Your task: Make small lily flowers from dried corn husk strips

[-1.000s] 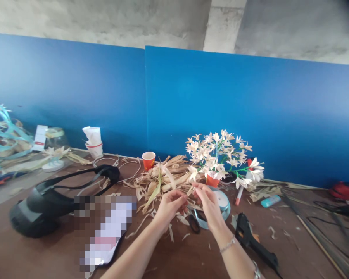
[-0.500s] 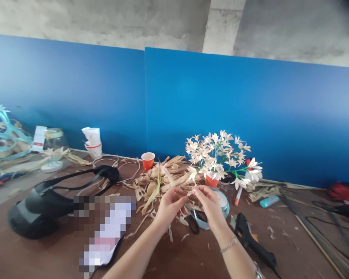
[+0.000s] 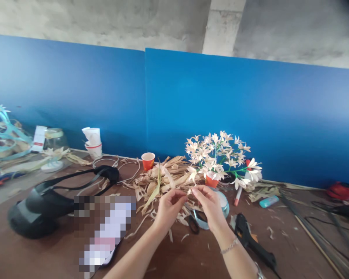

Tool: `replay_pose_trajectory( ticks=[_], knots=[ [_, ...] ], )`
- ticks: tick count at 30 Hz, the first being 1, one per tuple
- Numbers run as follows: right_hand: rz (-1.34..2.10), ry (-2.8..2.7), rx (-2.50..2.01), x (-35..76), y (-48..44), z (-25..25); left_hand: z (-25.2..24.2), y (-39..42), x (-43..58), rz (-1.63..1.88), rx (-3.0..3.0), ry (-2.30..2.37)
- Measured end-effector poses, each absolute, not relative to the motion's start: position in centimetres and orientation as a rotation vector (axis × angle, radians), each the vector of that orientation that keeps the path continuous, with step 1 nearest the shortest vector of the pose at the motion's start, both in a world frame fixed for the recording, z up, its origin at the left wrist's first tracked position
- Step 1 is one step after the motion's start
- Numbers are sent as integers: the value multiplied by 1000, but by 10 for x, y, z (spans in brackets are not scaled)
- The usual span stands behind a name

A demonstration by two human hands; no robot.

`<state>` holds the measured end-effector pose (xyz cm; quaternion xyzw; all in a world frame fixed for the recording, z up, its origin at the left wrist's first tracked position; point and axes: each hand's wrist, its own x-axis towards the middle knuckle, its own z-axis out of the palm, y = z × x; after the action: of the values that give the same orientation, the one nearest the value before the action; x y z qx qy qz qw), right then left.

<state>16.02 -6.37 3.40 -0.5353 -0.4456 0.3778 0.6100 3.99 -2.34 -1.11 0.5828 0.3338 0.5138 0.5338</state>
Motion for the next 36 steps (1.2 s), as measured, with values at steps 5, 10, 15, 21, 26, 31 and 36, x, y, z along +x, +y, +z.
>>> replay_pose_trajectory(
  ticks=[5, 10, 15, 21, 26, 31, 36],
  knots=[
    [865, -1043, -1234, 161, -62, 33, -11, -24, 39, 1210, 1381, 800],
    [855, -1043, -1226, 161, -61, 35, -10, -23, 39, 1200, 1366, 775],
    [864, -1046, -1231, 161, -59, 36, -5, -25, 40, 1174, 1336, 758],
    [848, -1080, -1236, 162, -56, 33, -4, -26, 39, 1146, 1322, 757],
    [772, -1155, -1262, 162, -55, 35, -3, -26, 39, 1131, 1330, 754],
    [730, -1168, -1285, 162, -53, 36, -1, -28, 39, 1126, 1336, 739],
    [678, -1174, -1303, 159, -52, 36, -2, -29, 39, 1148, 1373, 765]
  ],
)
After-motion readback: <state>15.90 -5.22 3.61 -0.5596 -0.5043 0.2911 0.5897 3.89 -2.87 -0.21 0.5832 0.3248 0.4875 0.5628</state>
